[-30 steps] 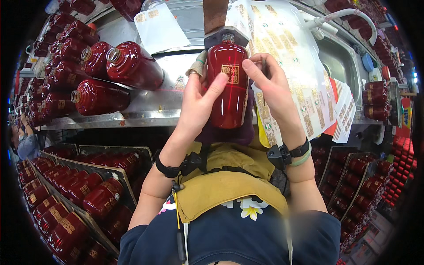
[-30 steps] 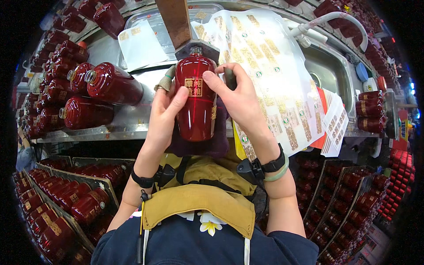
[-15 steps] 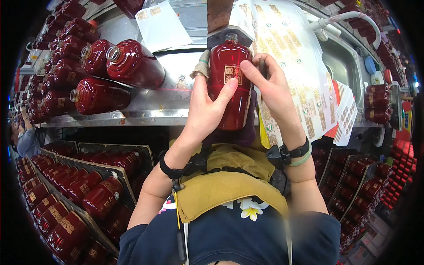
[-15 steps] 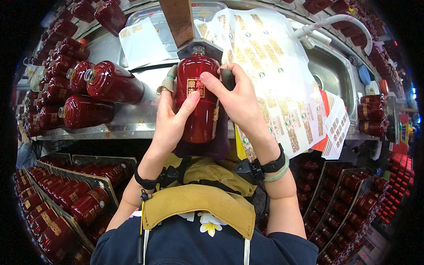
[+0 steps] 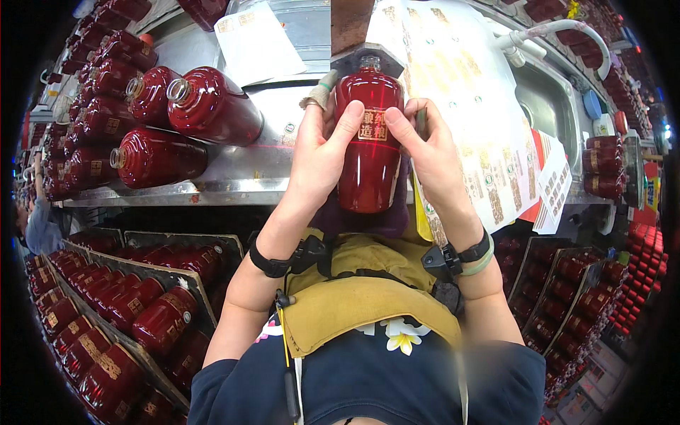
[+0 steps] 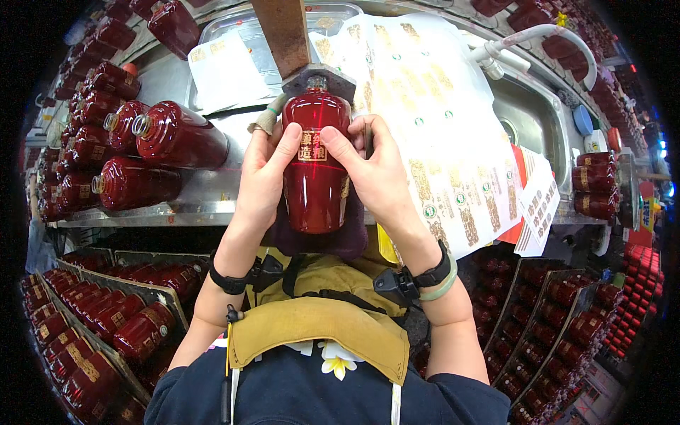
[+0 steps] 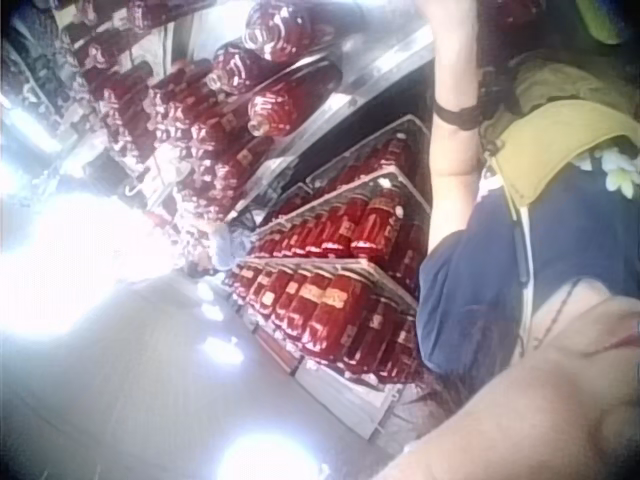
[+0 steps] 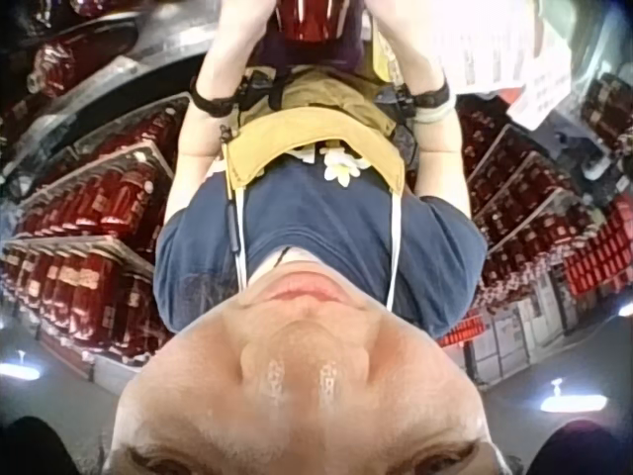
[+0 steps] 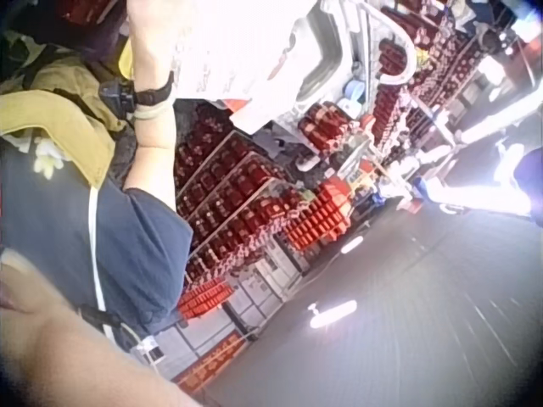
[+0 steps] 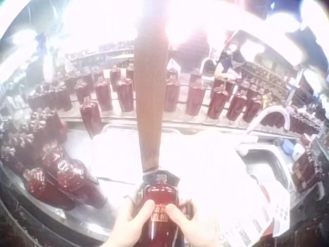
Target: Apply decorative and informational labels to red ceramic bottles in an assembly line environment.
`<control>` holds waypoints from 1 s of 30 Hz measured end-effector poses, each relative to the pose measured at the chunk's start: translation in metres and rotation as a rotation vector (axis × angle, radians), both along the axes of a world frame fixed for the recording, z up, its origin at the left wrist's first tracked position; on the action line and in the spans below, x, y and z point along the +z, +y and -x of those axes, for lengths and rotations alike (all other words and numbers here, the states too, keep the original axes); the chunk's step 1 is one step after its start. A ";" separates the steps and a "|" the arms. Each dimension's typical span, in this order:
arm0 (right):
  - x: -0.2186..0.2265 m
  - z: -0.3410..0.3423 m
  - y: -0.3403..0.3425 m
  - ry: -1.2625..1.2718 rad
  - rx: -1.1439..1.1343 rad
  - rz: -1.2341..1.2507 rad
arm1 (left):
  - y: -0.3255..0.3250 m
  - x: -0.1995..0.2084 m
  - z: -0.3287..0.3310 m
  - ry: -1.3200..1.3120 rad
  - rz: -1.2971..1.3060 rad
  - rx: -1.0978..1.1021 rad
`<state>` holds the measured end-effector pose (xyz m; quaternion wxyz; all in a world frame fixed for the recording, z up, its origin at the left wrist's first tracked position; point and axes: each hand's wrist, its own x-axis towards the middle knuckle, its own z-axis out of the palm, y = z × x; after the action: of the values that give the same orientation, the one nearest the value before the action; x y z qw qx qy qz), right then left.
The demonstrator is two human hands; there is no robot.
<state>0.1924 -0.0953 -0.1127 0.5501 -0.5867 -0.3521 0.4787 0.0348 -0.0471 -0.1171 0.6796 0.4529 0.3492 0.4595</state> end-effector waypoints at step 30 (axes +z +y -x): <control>0.006 -0.005 -0.005 -0.038 0.085 -0.013 | -0.003 0.000 0.000 0.009 0.031 0.006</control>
<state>0.1977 -0.0999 -0.1063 0.5264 -0.5768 -0.3902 0.4879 0.0353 -0.0497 -0.1167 0.6836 0.4433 0.3606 0.4541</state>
